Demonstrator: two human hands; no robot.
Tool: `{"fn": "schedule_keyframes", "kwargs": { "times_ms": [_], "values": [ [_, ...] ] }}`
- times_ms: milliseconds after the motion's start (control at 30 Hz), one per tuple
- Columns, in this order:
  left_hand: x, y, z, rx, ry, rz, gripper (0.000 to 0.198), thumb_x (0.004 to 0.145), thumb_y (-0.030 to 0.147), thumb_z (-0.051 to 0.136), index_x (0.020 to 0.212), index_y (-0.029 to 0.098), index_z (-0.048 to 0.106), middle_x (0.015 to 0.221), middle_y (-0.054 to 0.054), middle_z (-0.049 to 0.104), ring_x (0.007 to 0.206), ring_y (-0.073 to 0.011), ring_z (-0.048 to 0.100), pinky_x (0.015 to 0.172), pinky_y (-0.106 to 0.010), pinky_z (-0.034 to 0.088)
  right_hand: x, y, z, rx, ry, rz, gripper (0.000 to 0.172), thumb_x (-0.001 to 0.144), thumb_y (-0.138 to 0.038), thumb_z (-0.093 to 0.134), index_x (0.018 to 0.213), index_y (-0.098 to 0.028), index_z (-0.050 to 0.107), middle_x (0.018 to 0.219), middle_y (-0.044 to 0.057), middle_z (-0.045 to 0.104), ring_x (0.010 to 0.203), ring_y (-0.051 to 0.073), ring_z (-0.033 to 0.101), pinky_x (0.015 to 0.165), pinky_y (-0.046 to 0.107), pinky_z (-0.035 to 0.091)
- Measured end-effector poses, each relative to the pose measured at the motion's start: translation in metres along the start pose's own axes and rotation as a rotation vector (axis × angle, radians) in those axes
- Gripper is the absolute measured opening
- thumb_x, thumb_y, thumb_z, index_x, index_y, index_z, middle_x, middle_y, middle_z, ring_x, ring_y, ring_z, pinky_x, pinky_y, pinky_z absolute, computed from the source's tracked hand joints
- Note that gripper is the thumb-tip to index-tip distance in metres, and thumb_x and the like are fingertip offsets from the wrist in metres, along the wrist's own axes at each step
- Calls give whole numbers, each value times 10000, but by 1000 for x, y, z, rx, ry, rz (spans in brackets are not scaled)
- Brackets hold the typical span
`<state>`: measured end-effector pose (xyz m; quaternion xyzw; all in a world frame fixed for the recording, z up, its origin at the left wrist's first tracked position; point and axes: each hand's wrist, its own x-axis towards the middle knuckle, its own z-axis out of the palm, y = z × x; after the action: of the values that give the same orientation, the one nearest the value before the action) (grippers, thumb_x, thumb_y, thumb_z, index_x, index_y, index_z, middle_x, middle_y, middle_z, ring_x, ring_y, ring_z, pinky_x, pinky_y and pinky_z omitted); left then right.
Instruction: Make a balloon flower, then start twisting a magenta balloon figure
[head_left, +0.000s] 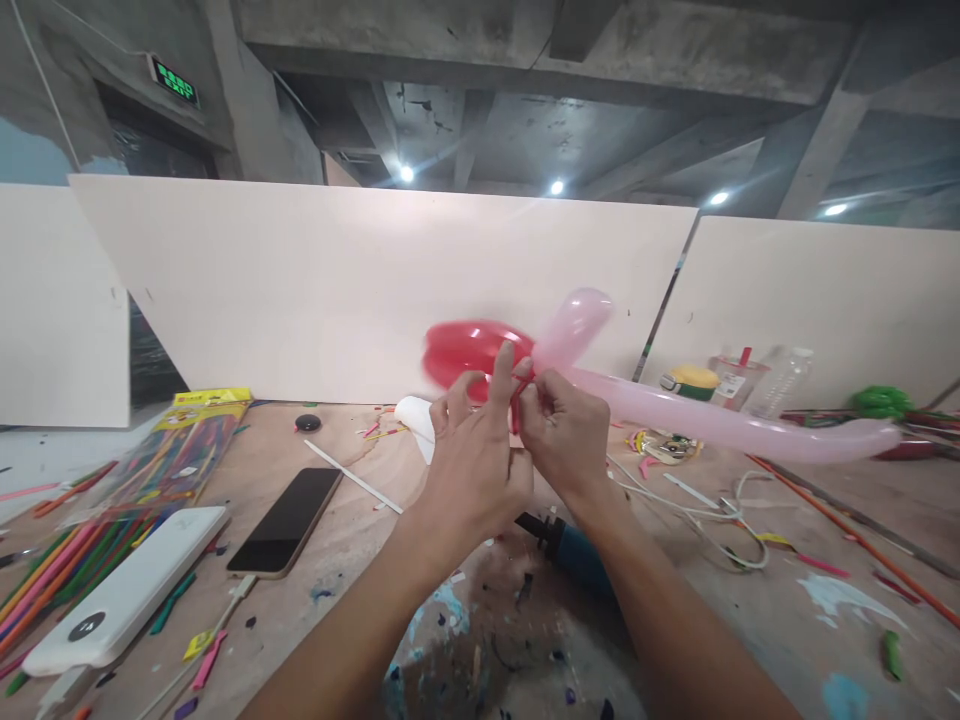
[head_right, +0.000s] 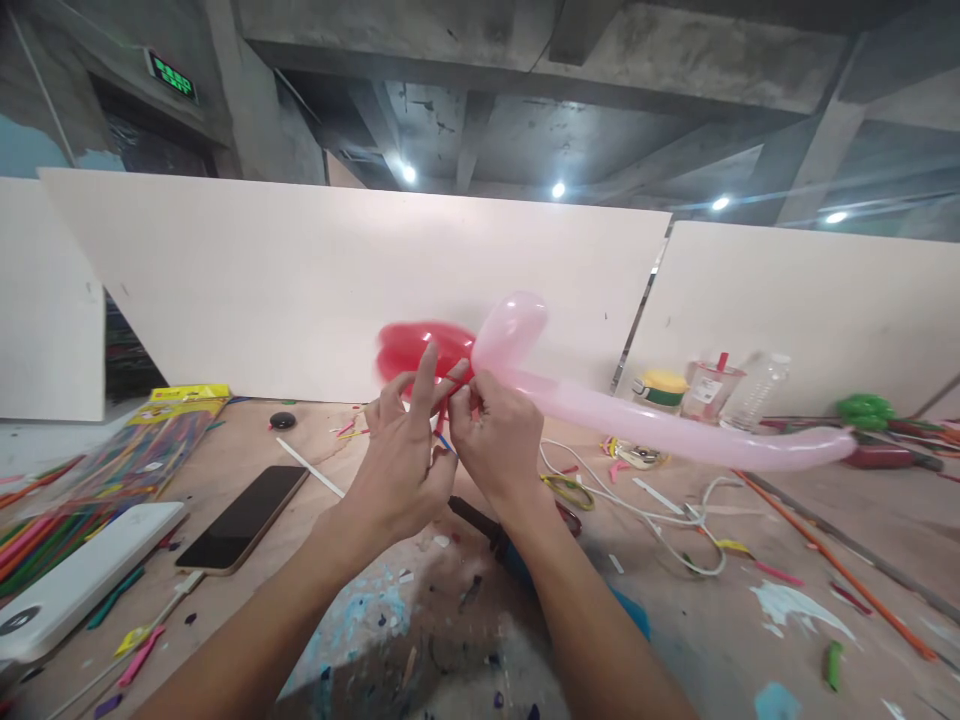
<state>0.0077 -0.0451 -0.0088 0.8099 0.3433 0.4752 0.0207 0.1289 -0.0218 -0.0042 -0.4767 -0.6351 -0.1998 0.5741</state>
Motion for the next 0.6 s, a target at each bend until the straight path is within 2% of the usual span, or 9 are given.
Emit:
{"fn": "schedule_keyframes", "kwargs": {
  "times_ms": [67, 167, 367, 500, 600],
  "values": [
    [-1, 3, 2, 129, 28, 11, 994, 663, 78, 449, 1483, 295, -68, 1425, -7, 455, 1359, -352, 160, 1001, -606, 198, 1, -2, -1, -12, -1, 21, 274, 817, -244, 451, 556, -192, 384, 474, -47, 379, 450, 90, 336, 501, 243, 238],
    [-2, 8, 2, 207, 36, 22, 1002, 640, 88, 453, 1485, 269, -56, 1457, -19, 410, 1395, -348, 55, 1007, -606, 168, 3, -4, -4, -19, -5, 54, 283, 817, -245, 437, 544, -192, 385, 464, -45, 373, 444, 92, 326, 498, 245, 226],
    [-3, 9, -3, 181, -18, 7, 973, 643, 121, 456, 1488, 201, -19, 1440, -73, 419, 1420, -321, -27, 1064, -608, 103, 3, -2, -5, -42, -63, 37, 298, 842, -250, 440, 555, -194, 382, 467, -45, 375, 445, 94, 304, 492, 244, 214],
    [-1, 4, -9, 98, -47, 23, 994, 617, 123, 477, 1488, 203, 5, 1464, -74, 375, 1428, -303, -62, 1112, -585, -32, -1, -7, -5, -63, -131, -49, 213, 875, -232, 417, 682, -188, 496, 574, -7, 512, 509, 118, 402, 510, 245, 254],
    [1, -1, -11, 9, -26, 2, 1010, 626, 112, 488, 1485, 242, -25, 1518, -63, 264, 1425, -304, -102, 1113, -584, -85, -4, -17, -5, -29, -195, -68, 200, 891, -200, 381, 804, -171, 559, 694, 38, 602, 601, 147, 500, 546, 252, 310]
  ]
}}
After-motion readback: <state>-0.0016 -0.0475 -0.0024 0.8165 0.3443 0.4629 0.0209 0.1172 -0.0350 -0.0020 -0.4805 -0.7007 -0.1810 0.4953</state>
